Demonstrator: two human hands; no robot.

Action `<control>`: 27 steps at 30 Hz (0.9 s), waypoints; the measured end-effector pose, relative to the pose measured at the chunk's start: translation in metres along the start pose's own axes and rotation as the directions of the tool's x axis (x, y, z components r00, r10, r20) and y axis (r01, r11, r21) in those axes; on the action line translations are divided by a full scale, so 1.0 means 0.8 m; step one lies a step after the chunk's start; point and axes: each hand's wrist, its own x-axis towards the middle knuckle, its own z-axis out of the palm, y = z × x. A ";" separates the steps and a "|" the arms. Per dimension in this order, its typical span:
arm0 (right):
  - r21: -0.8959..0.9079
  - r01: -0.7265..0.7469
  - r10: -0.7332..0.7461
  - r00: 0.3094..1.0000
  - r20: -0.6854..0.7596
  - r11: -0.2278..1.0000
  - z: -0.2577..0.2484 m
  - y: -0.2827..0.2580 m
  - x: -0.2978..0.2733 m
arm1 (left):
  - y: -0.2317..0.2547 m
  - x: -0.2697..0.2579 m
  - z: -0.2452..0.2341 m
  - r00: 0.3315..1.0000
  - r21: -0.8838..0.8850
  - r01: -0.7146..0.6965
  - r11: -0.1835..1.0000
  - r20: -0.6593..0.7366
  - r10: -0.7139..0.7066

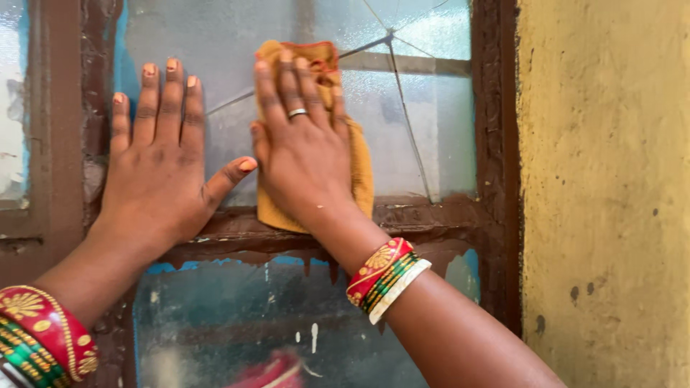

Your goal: The person cleans a window pane by spraying liquid from a bottle and wiping the glass with a cloth and their hand.

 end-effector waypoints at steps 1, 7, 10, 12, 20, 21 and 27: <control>0.006 0.034 -0.034 0.999 0.005 0.999 -0.002 -0.001 -0.001 | 0.000 0.000 0.000 1.000 0.003 0.001 1.000 0.007 -0.002; 0.042 0.101 -0.099 0.994 -0.034 0.994 -0.018 0.078 -0.025 | -0.001 0.003 0.003 1.000 0.025 0.004 1.000 0.022 -0.005; 0.355 -0.138 0.171 0.983 -0.062 0.925 -0.022 0.112 -0.036 | 0.002 0.002 0.005 1.000 0.029 0.005 1.000 0.022 -0.006; 0.418 -0.079 0.156 0.975 -0.155 0.905 -0.022 0.110 -0.036 | 0.001 0.002 0.002 1.000 0.038 0.008 0.999 0.021 -0.009; 0.015 0.180 -0.180 0.984 0.005 0.984 0.001 -0.021 0.009 | -0.001 0.001 -0.005 0.998 -0.053 0.039 0.998 0.044 -0.037; 0.015 0.194 -0.194 0.981 -0.018 0.981 0.002 -0.020 0.009 | -0.002 0.003 -0.004 0.998 -0.055 0.041 0.998 0.046 -0.039; 0.055 -0.105 0.104 0.994 0.015 0.993 -0.008 0.070 0.007 | -0.002 0.004 -0.002 0.996 0.004 0.037 0.999 0.080 -0.037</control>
